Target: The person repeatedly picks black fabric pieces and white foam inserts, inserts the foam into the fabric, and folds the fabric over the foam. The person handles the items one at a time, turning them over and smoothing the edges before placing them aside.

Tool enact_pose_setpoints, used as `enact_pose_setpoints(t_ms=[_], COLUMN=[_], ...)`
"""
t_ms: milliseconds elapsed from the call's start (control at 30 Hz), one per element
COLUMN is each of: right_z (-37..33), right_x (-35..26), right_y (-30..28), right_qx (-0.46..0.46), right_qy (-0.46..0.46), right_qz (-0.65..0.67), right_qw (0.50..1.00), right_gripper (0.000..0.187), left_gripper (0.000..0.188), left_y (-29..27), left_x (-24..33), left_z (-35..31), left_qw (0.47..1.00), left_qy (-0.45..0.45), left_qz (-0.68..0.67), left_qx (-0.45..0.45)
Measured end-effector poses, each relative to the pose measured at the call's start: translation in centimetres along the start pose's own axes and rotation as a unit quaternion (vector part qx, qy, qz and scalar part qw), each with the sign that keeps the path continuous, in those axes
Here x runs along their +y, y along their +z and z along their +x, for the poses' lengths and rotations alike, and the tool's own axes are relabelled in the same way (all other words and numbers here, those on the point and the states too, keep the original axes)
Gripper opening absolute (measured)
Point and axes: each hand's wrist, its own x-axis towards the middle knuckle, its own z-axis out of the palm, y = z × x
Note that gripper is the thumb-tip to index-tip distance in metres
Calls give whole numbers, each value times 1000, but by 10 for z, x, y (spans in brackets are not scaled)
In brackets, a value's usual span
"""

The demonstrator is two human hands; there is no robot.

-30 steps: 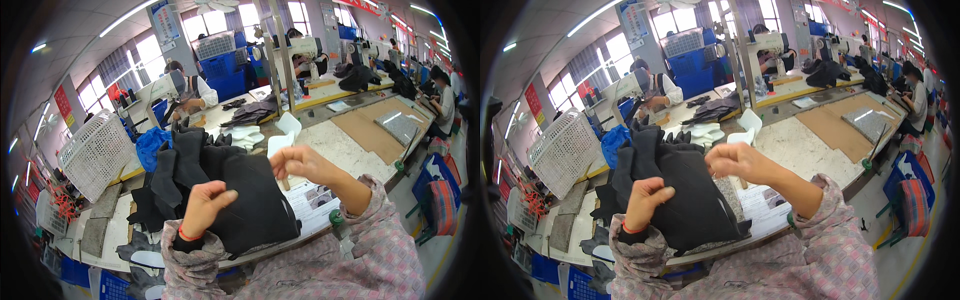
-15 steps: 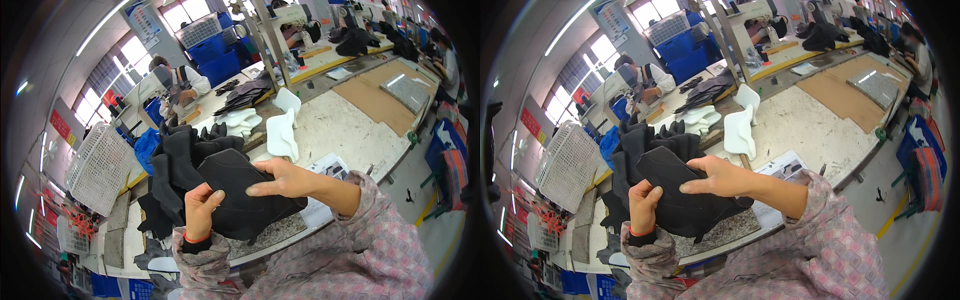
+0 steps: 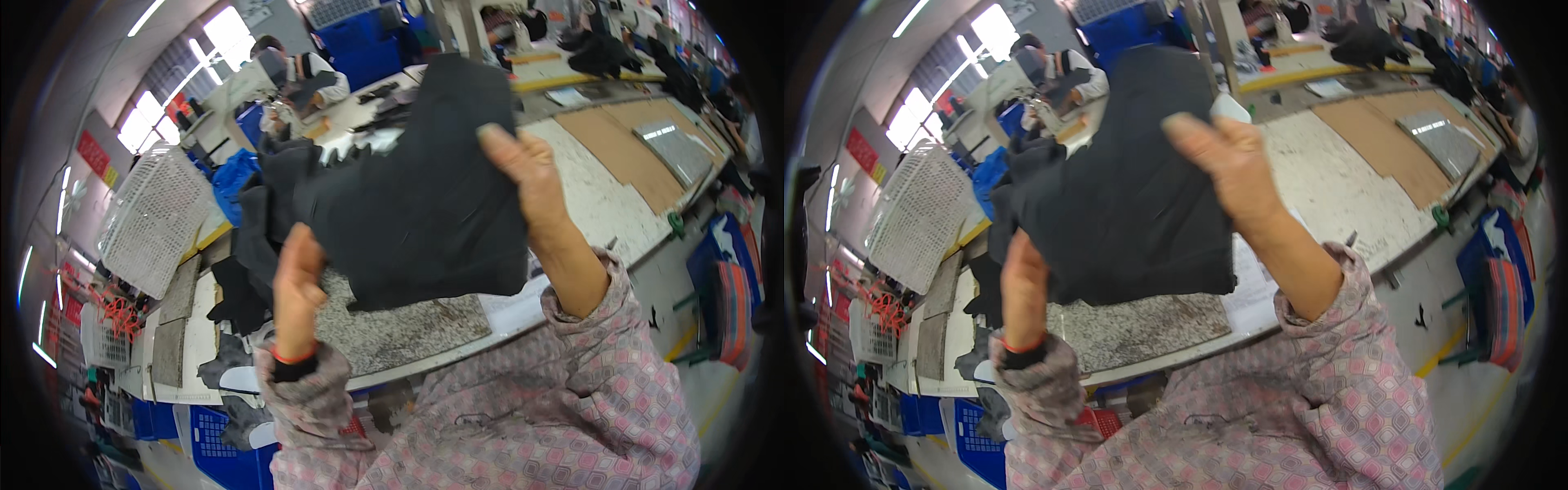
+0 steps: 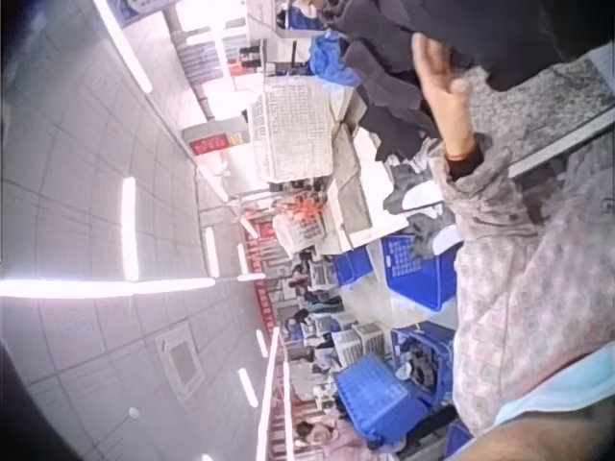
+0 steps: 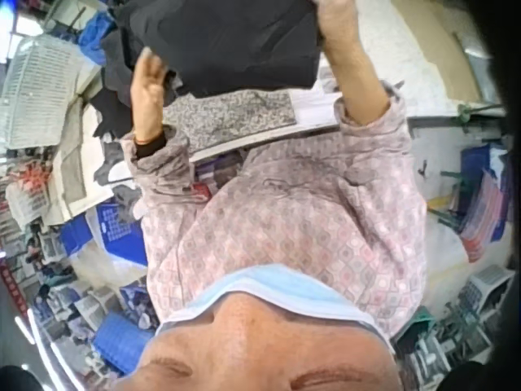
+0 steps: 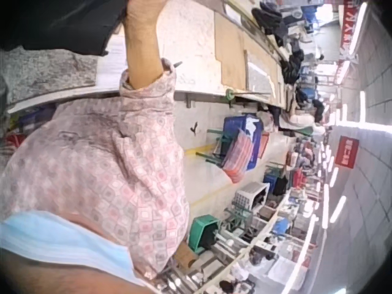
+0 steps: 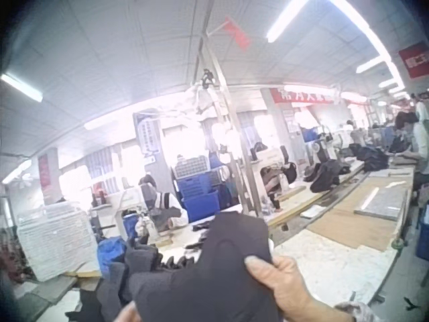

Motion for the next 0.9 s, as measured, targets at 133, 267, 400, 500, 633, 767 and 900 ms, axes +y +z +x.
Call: enact_pose_setpoints(t_ms=[133,267,400,500,633,767,900], right_z=[-8,-12,-21,-50,-88,-91,-93], right_x=[10,-25,-43,-1,40,39,32], right_y=[-8,-3,10,20,8,12,18], right_qx=[147,153,-280,-442,-348,-265,-265], right_qy=[170,-42,-326,-200,-131,-188,-229], right_qz=[153,-401,-488,-489,-473,-533,-519], right_qw=[962,902,760,725,798,781,779], right_gripper=[38,33,29,23,18,12,26], left_gripper=[55,40,40,39,37,43,44], left_y=[7,-4,7,17,11,11,34], left_x=[-10,3,14,16,10,0,-10], left_z=[-36,-34,-30,-52,-78,-63,-61], left_qw=[974,929,839,822,816,854,830], left_qy=[-63,7,28,-27,-79,68,184], left_qz=[153,308,351,339,334,312,391], left_qx=[-158,-206,-414,-457,-466,-411,-352])
